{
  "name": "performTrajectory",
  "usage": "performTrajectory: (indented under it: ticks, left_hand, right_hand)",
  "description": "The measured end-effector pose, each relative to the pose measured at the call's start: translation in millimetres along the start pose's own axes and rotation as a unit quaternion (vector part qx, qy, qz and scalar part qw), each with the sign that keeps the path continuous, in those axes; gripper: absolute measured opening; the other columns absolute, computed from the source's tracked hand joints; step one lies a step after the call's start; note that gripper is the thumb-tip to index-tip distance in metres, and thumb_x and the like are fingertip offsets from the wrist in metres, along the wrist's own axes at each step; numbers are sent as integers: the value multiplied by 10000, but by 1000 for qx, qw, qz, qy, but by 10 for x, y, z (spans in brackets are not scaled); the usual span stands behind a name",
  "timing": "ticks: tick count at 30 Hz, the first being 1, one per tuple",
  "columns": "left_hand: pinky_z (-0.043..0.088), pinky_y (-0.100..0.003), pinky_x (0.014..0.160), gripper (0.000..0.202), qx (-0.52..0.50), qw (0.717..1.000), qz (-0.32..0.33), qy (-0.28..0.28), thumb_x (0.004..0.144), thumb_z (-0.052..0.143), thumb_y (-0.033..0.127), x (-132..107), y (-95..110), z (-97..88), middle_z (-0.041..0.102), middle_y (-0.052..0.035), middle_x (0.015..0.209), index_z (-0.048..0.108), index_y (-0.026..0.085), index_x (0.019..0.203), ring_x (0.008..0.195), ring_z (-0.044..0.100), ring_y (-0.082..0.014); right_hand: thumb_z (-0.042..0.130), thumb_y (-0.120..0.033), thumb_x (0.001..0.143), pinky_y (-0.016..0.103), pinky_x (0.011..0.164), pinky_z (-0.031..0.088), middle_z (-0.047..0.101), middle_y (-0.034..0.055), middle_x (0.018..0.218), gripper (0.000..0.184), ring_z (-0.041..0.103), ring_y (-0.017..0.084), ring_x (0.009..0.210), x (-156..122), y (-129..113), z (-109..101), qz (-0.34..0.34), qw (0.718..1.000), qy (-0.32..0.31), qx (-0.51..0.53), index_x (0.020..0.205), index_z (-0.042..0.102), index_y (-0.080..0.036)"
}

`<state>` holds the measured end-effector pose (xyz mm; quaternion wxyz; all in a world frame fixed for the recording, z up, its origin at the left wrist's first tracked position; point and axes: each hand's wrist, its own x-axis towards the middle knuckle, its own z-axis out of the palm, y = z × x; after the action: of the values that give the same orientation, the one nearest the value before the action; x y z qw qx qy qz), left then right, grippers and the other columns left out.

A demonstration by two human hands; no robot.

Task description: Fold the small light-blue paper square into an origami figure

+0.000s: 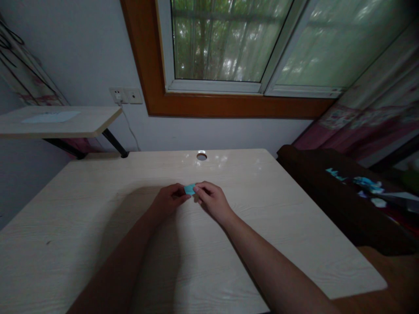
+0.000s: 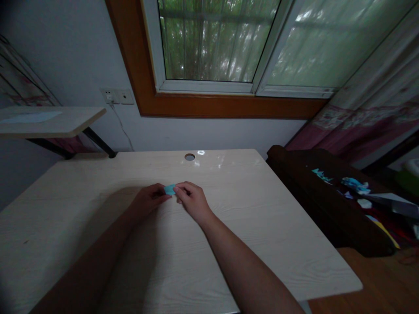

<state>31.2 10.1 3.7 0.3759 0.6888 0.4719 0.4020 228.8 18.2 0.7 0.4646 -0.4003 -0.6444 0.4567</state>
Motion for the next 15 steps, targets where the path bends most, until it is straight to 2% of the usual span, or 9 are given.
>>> performTrajectory:
  ticks: [2, 4, 9, 15]
  left_hand:
    - [453, -235, 624, 214, 28, 1000, 2, -10, 818, 681, 378, -6, 15, -7, 638, 10, 690, 653, 174, 760, 649, 572, -129]
    - [439, -230, 611, 220, 30, 1000, 5, 5, 825, 671, 374, -9, 22, -11, 631, 10, 683, 652, 172, 741, 646, 558, -128]
    - [474, -243, 662, 178, -19, 998, 22, 54, 822, 687, 359, -4, -6, -14, 657, -4, 738, 673, 181, 818, 688, 590, -137]
    - [508, -260, 690, 183, -65, 996, 29, 62, 845, 672, 363, 16, -31, -32, 664, -25, 776, 700, 185, 873, 720, 627, -148]
  right_hand:
    - [618, -461, 878, 242, 541, 450, 648, 25, 739, 287, 550, 120, 564, 1, -7, -5, -1, 1000, -1, 3, 900, 720, -194]
    - [620, -454, 880, 244, 545, 453, 645, 29, 760, 278, 548, 119, 569, 2, -11, -11, -5, 1000, 0, 2, 898, 722, -196]
    - [638, -431, 875, 244, 547, 452, 620, 29, 779, 245, 550, 117, 582, -1, -25, -15, -29, 1000, 1, -8, 875, 721, -201]
    - [658, -393, 863, 247, 550, 452, 603, 25, 800, 198, 554, 117, 595, -5, -44, -11, -37, 999, 6, -7, 868, 710, -201]
